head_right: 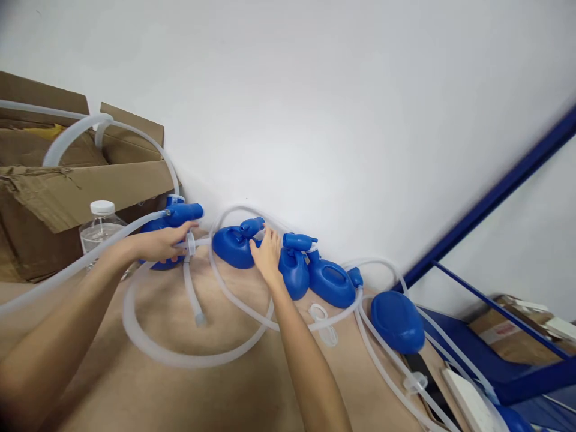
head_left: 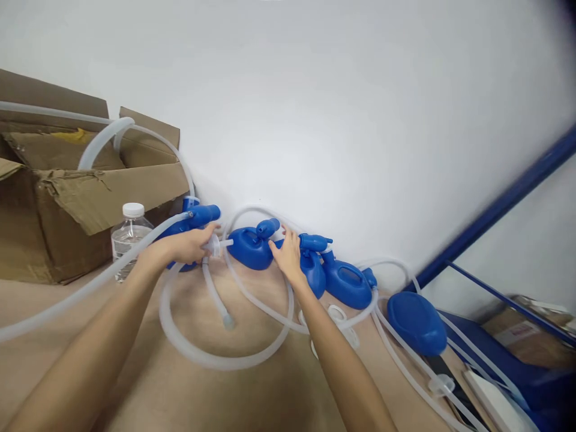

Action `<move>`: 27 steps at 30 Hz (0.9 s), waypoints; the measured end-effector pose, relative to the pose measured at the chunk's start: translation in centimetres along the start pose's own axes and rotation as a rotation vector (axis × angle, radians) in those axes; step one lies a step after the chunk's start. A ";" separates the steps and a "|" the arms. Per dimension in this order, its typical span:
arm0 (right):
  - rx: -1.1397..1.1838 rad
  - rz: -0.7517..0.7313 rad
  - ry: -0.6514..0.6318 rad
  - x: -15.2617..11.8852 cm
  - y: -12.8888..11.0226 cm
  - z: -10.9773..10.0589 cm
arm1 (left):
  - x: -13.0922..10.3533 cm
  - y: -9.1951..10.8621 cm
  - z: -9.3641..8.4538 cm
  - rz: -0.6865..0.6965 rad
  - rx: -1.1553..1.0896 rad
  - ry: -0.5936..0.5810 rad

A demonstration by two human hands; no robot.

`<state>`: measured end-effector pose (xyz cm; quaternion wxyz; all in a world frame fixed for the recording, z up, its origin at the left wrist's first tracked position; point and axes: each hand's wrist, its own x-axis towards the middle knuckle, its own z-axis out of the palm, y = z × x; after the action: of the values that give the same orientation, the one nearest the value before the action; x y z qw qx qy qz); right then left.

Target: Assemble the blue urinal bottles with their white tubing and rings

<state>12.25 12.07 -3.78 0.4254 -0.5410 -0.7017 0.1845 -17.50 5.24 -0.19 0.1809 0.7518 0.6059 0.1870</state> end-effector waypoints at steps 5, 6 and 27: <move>-0.053 0.106 -0.023 0.5 3.7 -1.2 | 0.7 0.7 -0.6 0.110 -0.027 0.296; -0.041 0.099 -0.023 0.3 4.1 -1.1 | 0.9 0.9 -0.6 0.127 -0.019 0.335; 0.645 0.048 0.117 -9.5 6.4 -12.5 | 0.7 8.0 4.7 0.356 -0.150 0.148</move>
<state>26.53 3.03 -5.02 0.6101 -0.4045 -0.5683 0.3759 -8.29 4.08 -0.21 0.1556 0.8155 0.4597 0.3155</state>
